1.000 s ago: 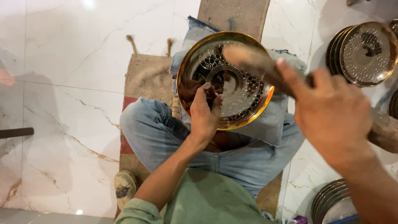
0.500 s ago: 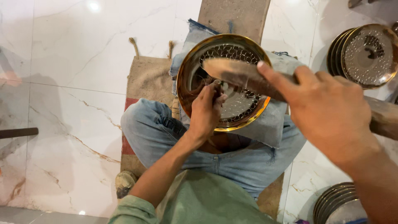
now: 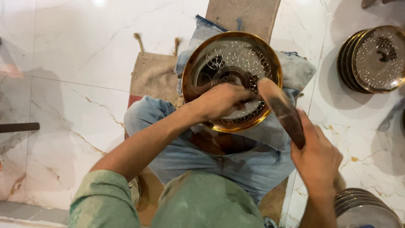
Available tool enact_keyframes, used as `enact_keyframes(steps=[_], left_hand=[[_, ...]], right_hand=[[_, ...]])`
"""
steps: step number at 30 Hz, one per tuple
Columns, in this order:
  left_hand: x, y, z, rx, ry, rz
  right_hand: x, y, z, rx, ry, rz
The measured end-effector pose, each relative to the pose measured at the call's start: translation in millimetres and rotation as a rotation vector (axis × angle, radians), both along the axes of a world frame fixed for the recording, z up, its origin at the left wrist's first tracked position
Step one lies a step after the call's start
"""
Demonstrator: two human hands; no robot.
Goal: The person sits cross-legged on the floor with a decorative brass plate resting on their lap. They hold a small punch against the plate's patterned surface with one hand and repeatedly strike it with a wooden mallet held in the other hand, working across the embossed design and repositioning the punch between strikes.
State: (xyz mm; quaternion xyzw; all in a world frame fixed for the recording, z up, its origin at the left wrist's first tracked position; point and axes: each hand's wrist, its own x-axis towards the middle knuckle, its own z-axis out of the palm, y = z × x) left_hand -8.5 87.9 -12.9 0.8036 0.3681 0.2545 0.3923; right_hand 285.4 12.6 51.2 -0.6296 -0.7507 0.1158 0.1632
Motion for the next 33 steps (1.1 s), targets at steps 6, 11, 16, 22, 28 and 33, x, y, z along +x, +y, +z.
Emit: enact_keyframes(steps=[6, 11, 16, 22, 28, 33], left_hand=[[0, 22, 11, 0.090, 0.026, -0.287], [1, 25, 24, -0.272, 0.140, -0.152], [1, 30, 21, -0.073, 0.078, -0.265], [2, 28, 10, -0.076, 0.035, -0.257], [-6, 12, 7, -0.061, -0.017, -0.017], [-9, -15, 3, 0.075, -0.166, 0.258]], right_hand=[[-4, -63, -54, -0.214, 0.189, -0.333], [-10, -85, -65, -0.222, 0.425, -0.459], [-9, -72, -69, -0.051, 1.024, -0.502], [-2, -40, -57, 0.016, -0.060, -0.103], [0, 15, -7, -0.083, 0.020, -0.025], [-20, 66, 47, -0.068, -0.075, 0.197]])
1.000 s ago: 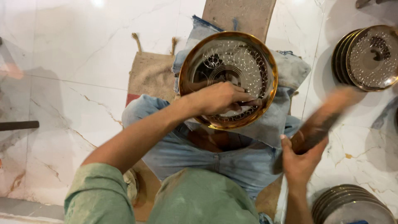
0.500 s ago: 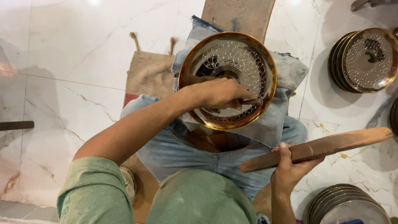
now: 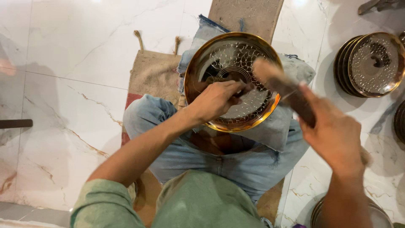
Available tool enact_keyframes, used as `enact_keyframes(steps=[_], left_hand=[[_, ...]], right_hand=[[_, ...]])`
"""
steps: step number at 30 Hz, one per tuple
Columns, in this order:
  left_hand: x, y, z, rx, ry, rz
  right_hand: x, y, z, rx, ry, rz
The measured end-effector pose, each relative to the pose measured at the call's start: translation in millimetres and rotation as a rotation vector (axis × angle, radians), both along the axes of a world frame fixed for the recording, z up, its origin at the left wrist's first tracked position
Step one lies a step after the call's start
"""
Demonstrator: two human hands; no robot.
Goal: The person sits cross-legged on the floor with a decorative brass plate resting on their lap. They hold a small punch against the plate's patterned surface with one hand and repeatedly strike it with a wooden mallet held in the other hand, working across the embossed design and repositioning the punch between strikes.
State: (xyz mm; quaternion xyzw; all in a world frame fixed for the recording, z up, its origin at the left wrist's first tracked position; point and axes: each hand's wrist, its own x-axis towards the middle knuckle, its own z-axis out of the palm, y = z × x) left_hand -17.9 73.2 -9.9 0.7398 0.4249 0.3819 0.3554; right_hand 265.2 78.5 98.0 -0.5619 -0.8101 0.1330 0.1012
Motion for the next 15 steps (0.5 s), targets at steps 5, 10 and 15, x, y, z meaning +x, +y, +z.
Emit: enact_keyframes(steps=[5, 10, 15], left_hand=[[7, -23, 2, -0.045, -0.013, 0.330], [22, -45, 6, -0.206, -0.240, 0.681], [30, -46, -1, -0.261, -0.245, 0.758]], right_hand=[[-27, 17, 40, -0.157, -0.622, 0.116], [-50, 17, 45, 0.019, -0.389, 0.145], [-60, 26, 55, 0.235, -0.532, 0.296]])
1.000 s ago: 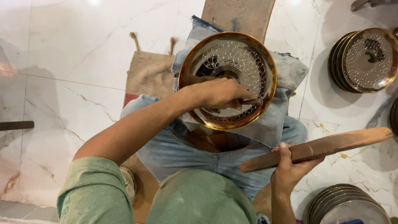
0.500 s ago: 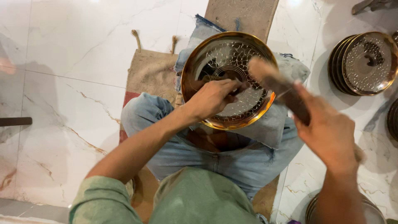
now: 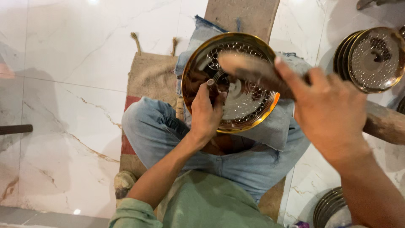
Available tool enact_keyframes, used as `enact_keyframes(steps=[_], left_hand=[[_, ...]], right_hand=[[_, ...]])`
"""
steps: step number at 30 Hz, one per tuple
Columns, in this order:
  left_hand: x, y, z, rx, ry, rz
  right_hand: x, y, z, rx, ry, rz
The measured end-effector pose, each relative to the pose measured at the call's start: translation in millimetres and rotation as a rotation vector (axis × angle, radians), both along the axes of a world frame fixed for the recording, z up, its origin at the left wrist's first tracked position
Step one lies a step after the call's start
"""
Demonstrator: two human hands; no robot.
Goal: The person sits cross-legged on the floor with a decorative brass plate resting on their lap. They hold a small punch against the plate's patterned surface with one hand and repeatedly strike it with a wooden mallet held in the other hand, working across the embossed design and repositioning the punch between strikes.
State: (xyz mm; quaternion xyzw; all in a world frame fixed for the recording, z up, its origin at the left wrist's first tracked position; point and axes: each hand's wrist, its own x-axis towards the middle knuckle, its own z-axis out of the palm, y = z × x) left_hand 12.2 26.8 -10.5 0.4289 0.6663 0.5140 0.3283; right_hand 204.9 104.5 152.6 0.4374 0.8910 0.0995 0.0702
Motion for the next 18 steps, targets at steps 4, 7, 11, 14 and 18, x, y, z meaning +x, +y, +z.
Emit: enact_keyframes(steps=[4, 7, 11, 14, 18], left_hand=[[2, 0, -5, 0.092, 0.142, 0.047], [2, 0, -6, 0.097, 0.130, 0.035], [-3, 3, -4, 0.081, 0.090, -0.078], [-12, 11, -1, 0.142, 0.139, -0.211], [-25, 28, 3, 0.191, 0.152, -0.486]], right_hand=[[-14, 12, 11, -0.101, 0.583, 0.141], [-21, 11, 22, -0.029, 0.006, 0.163], [-21, 5, 28, -0.030, 0.030, 0.141], [-4, 3, 22, -0.022, 0.051, 0.125], [34, -10, -7, -0.109, 0.187, -0.085]])
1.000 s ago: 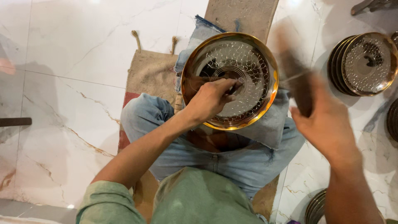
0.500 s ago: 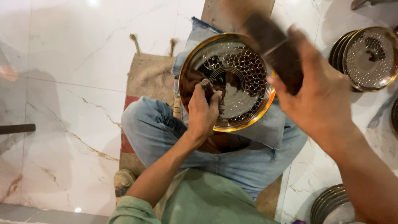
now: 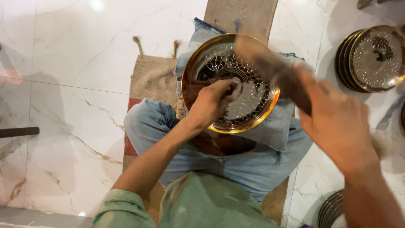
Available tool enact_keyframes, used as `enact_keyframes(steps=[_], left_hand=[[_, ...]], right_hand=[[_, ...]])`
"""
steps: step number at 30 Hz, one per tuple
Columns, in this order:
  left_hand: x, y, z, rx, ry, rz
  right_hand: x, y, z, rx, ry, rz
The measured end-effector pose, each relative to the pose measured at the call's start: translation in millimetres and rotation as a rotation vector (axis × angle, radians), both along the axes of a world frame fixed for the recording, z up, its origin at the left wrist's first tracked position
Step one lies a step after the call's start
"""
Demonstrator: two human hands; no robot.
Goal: The person sits cross-legged on the floor with a decorative brass plate resting on their lap. They hold a small punch against the plate's patterned surface with one hand and repeatedly strike it with a wooden mallet held in the other hand, working across the embossed design and repositioning the punch between strikes.
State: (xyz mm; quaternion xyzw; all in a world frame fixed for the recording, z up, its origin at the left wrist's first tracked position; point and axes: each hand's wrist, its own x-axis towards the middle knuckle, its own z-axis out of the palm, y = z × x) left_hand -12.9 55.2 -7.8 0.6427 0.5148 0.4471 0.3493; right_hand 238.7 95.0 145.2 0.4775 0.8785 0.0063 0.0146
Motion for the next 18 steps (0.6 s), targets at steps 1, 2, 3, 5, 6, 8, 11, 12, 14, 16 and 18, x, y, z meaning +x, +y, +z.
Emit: enact_keyframes(steps=[1, 2, 3, 5, 6, 8, 11, 12, 14, 16, 18], left_hand=[[-5, 8, 1, 0.008, 0.047, -0.091], [-7, 14, 2, 0.007, 0.088, -0.185], [-8, 18, 3, 0.007, 0.123, -0.279], [-2, 30, 6, -0.020, 0.172, -0.359], [-3, 34, 8, -0.032, 0.207, -0.395], [-8, 38, 12, -0.082, 0.131, -0.351], [-11, 43, 16, -0.132, 0.152, -0.431], [-13, 44, 16, -0.142, 0.187, -0.473], [-14, 47, 15, -0.199, 0.218, -0.512], [-13, 50, 13, -0.167, 0.209, -0.543], [-13, 52, 10, -0.036, 0.174, -0.564]], right_hand=[[11, -10, -8, -0.002, -0.135, -0.070], [17, -19, -22, -0.047, 0.078, -0.194], [18, -27, -40, -0.094, 0.285, -0.319], [31, -46, -60, -0.145, 0.373, -0.420], [36, -59, -69, -0.154, 0.259, -0.398], [44, -79, -87, -0.161, 0.302, -0.457], [52, -94, -108, -0.162, 0.608, -0.633], [54, -97, -113, -0.168, 0.618, -0.644], [53, -99, -121, -0.078, 0.736, -0.571], [49, -96, -124, 0.082, 0.906, -0.402], [43, -89, -121, -0.069, 1.209, -0.583]])
